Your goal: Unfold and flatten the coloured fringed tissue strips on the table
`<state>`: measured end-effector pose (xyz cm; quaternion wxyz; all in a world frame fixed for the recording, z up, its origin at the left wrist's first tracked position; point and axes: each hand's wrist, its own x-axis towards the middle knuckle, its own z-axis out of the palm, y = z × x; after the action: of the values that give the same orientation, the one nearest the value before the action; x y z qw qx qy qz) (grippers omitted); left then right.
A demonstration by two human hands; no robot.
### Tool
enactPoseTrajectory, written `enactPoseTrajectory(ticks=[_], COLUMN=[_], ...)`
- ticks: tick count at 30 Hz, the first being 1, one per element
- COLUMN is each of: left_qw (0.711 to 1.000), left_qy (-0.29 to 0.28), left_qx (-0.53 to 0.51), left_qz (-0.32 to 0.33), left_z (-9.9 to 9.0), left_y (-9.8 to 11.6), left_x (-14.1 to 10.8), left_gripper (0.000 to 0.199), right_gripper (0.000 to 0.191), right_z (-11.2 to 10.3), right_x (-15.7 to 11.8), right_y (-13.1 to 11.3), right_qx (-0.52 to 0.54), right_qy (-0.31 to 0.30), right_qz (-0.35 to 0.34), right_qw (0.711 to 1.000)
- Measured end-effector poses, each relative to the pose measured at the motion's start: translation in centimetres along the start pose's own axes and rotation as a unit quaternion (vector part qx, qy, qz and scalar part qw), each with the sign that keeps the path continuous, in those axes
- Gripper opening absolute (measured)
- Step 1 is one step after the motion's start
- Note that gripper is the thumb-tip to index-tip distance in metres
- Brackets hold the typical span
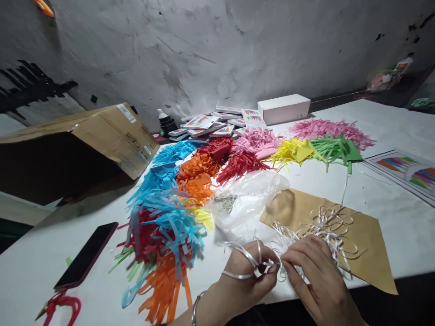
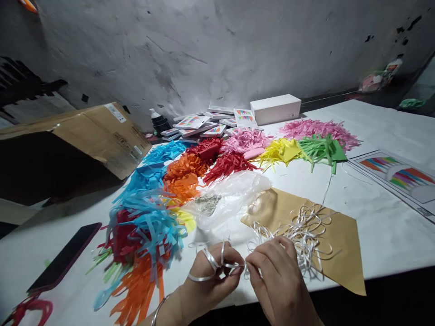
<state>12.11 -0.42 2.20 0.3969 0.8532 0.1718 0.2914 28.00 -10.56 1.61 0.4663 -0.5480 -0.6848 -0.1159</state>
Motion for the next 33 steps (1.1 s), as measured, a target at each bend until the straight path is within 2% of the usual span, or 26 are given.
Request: enactPoseTrajectory(ticks=[3,5,8,10,12,14,17,21,24,26,30,33], left_qw=[1.000,1.000,0.997,0.988,0.981,0.981,0.990,0.995,0.994,0.994,0.985,0.968], left_qy=[0.003,0.004,0.019,0.030,0.038,0.042,0.043,0.081,0.095,0.092,0.084,0.089], left_qx=[0.014,0.008,-0.047,-0.096,-0.121,-0.117,-0.095,-0.053,-0.046,-0.060,-0.113,-0.168], left_qz=[0.021,0.008,-0.059,-0.117,-0.150,-0.149,-0.100,0.002,0.031,0.016,-0.100,-0.161], left_z=[-0.1,0.0,0.6,1.1,1.5,1.7,1.6,1.2,1.3,1.7,2.7,2.9], left_y=[0.2,0.1,-0.3,-0.5,-0.6,-0.8,-1.0,-1.1,-1.3,-1.5,-1.9,-1.6], left_x=[0.1,0.0,-0.3,-0.4,-0.5,-0.7,-0.9,-0.8,-0.9,-1.3,-1.8,-1.5], left_gripper=[0.014,0.015,0.011,0.008,0.008,0.010,0.015,0.017,0.018,0.018,0.016,0.010], right_gripper=[0.015,0.015,0.013,0.017,0.015,0.006,0.012,0.017,0.018,0.018,0.016,0.016], right_z=[-0.1,0.0,0.4,0.6,0.6,0.5,0.2,0.0,0.3,0.5,1.2,1.4], right_x=[0.2,0.1,-0.5,-1.1,-1.6,-1.7,-1.2,-0.1,-0.1,-0.4,-1.2,-1.5], right_y=[-0.1,-0.2,-0.3,-0.4,-0.4,-0.4,-0.4,-0.6,-0.7,-0.7,-0.8,-0.8], right_qx=[-0.016,-0.002,0.076,0.133,0.142,0.100,0.039,0.029,0.036,0.025,-0.018,0.044], right_qy=[0.008,0.006,-0.028,-0.063,-0.060,-0.008,0.046,0.037,0.027,0.027,0.051,0.021], right_qz=[-0.012,0.000,0.107,0.206,0.243,0.204,0.101,0.039,0.032,0.030,0.037,0.129], right_qw=[1.000,1.000,0.991,0.967,0.958,0.974,0.993,0.998,0.998,0.999,0.998,0.990])
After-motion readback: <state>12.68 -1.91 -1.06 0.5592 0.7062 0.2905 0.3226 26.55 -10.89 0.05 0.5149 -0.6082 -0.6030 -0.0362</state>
